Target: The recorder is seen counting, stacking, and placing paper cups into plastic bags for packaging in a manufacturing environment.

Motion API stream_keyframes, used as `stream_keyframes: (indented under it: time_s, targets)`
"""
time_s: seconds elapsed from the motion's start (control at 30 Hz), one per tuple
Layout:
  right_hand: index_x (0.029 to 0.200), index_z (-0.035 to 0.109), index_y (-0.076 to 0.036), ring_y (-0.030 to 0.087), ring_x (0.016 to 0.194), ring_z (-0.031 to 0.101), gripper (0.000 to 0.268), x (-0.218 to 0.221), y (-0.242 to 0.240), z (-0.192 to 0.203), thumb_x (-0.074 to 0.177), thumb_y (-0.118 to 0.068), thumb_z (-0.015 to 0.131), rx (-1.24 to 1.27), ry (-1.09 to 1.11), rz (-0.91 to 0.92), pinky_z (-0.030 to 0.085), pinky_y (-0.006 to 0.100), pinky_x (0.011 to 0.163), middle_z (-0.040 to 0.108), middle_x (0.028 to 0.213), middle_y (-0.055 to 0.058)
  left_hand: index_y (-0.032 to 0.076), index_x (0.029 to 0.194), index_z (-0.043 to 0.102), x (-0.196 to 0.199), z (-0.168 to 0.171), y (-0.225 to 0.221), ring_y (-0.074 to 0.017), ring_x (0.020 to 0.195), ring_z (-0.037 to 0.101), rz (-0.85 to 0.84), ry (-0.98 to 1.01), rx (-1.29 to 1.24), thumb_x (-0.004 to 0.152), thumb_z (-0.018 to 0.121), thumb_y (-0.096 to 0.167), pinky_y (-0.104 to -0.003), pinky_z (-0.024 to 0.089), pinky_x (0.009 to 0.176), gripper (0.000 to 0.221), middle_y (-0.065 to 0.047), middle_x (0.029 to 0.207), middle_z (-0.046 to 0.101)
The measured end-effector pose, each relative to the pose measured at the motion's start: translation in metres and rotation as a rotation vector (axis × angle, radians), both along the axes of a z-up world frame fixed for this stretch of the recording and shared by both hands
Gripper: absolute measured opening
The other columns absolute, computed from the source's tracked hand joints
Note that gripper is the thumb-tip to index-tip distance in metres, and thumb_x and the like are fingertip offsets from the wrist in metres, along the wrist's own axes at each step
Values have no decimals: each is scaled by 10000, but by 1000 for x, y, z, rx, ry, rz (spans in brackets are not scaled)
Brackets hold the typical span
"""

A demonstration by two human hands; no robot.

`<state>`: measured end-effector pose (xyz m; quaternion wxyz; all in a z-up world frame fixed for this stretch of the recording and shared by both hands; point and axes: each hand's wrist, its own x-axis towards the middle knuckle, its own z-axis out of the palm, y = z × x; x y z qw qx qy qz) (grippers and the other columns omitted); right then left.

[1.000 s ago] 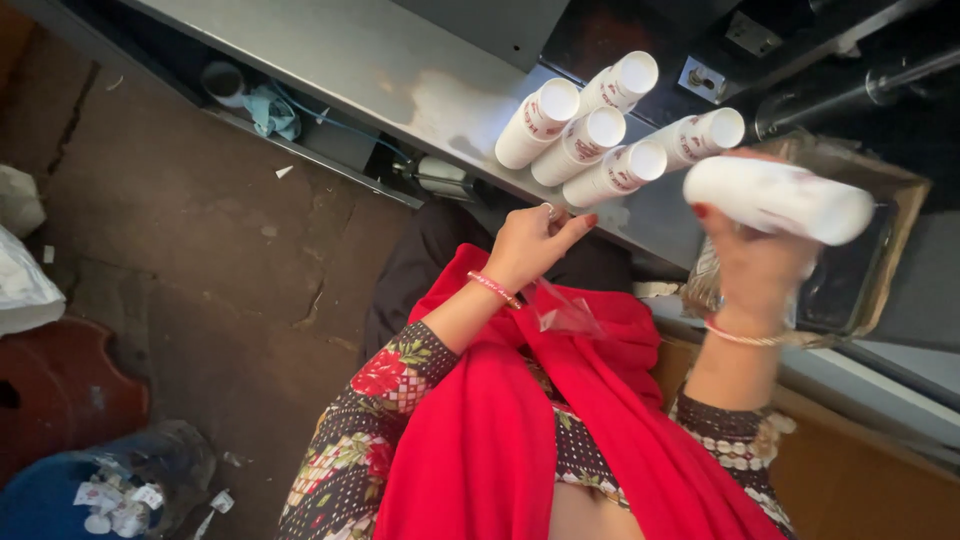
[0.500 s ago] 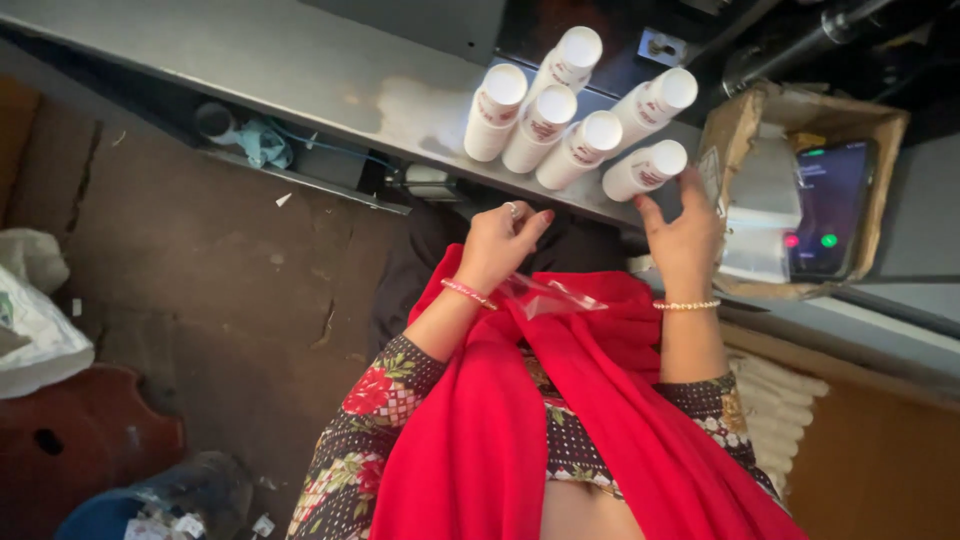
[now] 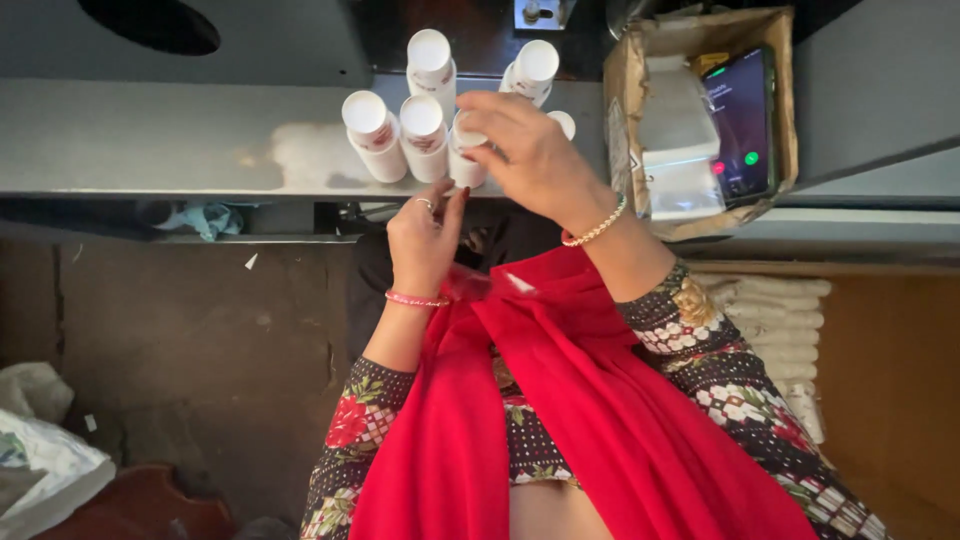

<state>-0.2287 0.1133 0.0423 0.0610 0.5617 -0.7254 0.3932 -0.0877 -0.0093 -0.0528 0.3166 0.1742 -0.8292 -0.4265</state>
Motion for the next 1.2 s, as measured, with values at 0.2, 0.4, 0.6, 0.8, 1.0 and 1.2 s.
stream_keyframes:
  time_s: [0.2, 0.4, 0.6, 0.8, 1.0, 1.2]
  targets:
    - [1116, 628, -18, 332, 1117, 635, 368, 11, 10, 9, 837, -85, 858, -19, 41, -21, 549, 411, 931, 642, 1206, 121, 53, 1259, 684, -13, 3, 7, -215, 676, 695, 9, -10, -112, 874, 861, 251, -350, 548, 620, 468, -72, 801, 704]
    - [1098, 614, -34, 342, 1085, 615, 379, 18, 15, 8, 840, -132, 874, -1, 66, -96, 535, 431, 912, 613, 1154, 119, 75, 1363, 614, -26, -7, 12, -183, 669, 722, -30, -52, -88, 863, 843, 255, -327, 567, 615, 579, -46, 795, 714]
    - [1116, 604, -46, 343, 1078, 612, 391, 16, 16, 2, 858, -155, 877, -6, 60, -93, 533, 443, 915, 606, 1137, 112, 73, 1417, 576, -27, -13, 11, -212, 643, 715, -46, -115, -68, 887, 818, 276, -343, 557, 604, 617, -45, 732, 701]
    - [1116, 585, -49, 344, 1081, 614, 412, 17, 16, 1, 845, -141, 881, -19, 38, -97, 532, 445, 915, 616, 1135, 118, 86, 1425, 569, -27, -9, 11, -197, 642, 722, -55, -111, -16, 886, 798, 296, -334, 564, 617, 622, -32, 709, 694]
    - [1092, 675, -37, 296, 1097, 714, 308, 5, 30, 5, 875, -103, 883, -69, -128, -37, 583, 368, 938, 689, 1238, 98, 140, 1404, 596, -28, -2, 12, -193, 608, 715, -39, -152, 63, 869, 798, 334, -339, 566, 604, 604, -33, 678, 675]
    - [1177, 699, -42, 261, 998, 740, 402, 3, 23, 13, 835, -147, 884, 89, -373, -73, 603, 328, 852, 677, 1264, 115, 189, 1412, 575, -29, -10, 14, -213, 606, 720, -38, -160, 77, 846, 794, 380, -360, 561, 585, 637, -34, 665, 679]
